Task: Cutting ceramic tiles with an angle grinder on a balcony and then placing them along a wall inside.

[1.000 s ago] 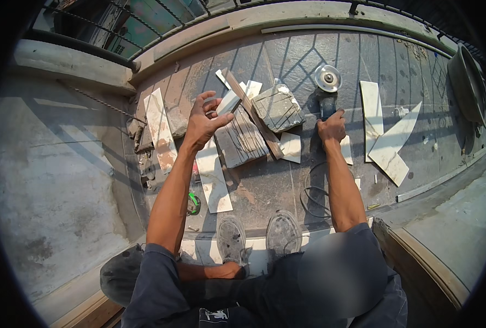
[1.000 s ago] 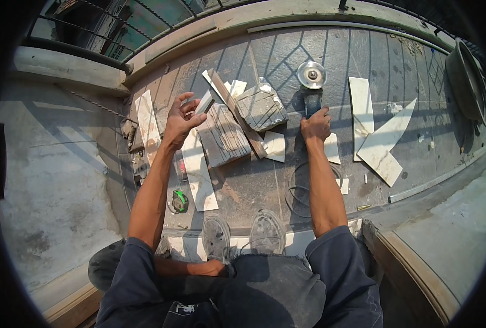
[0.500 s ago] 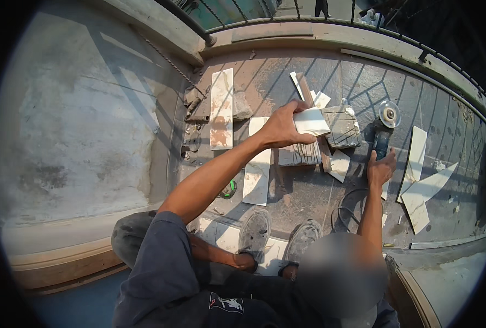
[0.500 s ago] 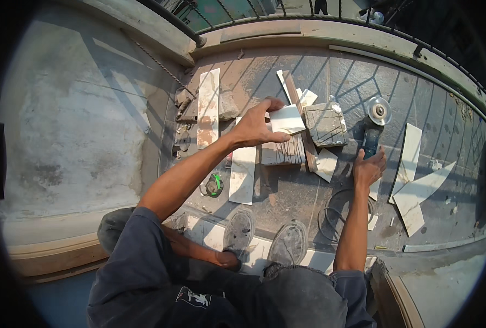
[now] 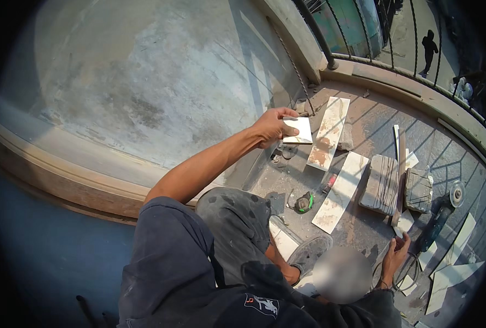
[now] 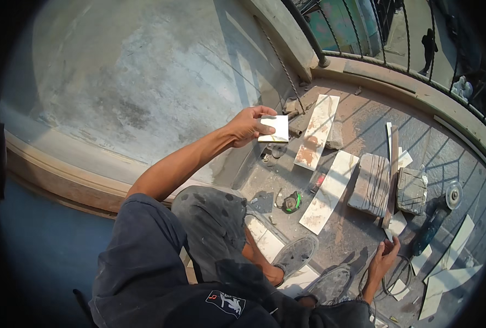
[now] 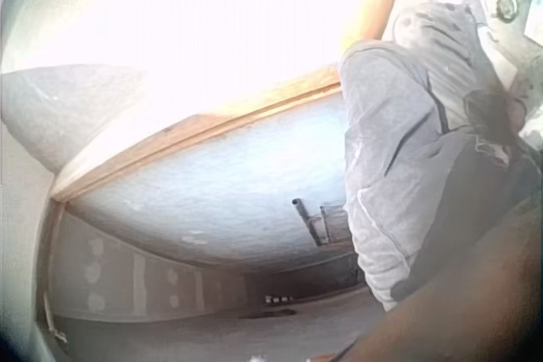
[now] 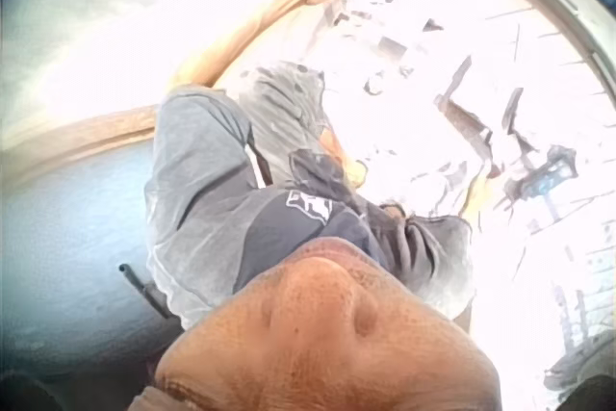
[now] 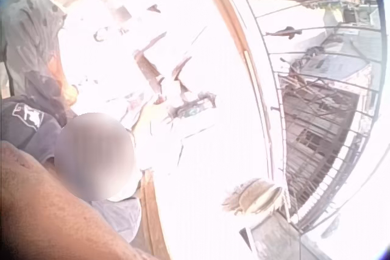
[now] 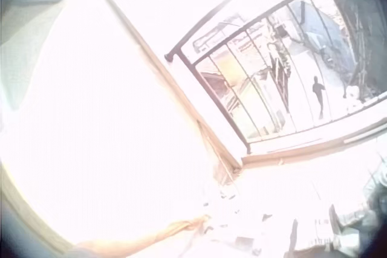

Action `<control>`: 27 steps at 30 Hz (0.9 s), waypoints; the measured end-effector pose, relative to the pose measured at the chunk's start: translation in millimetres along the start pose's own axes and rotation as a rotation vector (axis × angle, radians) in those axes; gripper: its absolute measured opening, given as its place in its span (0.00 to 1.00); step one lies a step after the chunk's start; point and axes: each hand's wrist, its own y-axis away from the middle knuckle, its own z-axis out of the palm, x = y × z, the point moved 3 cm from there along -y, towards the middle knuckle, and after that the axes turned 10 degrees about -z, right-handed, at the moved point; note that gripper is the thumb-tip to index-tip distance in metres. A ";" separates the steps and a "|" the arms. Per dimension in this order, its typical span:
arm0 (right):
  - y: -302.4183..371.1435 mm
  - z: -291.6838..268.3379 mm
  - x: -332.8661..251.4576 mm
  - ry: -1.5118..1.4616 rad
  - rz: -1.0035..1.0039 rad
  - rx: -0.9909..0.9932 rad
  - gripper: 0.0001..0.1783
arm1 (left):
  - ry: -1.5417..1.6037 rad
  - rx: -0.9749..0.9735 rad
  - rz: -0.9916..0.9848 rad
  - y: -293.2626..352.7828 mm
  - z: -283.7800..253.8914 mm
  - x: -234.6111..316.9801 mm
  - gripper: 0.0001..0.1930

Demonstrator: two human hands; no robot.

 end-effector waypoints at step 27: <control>-5.5 44.1 -11.8 0.110 -0.100 -0.381 0.16 | -1.321 2.056 0.655 198.5 -230.6 138.2 0.08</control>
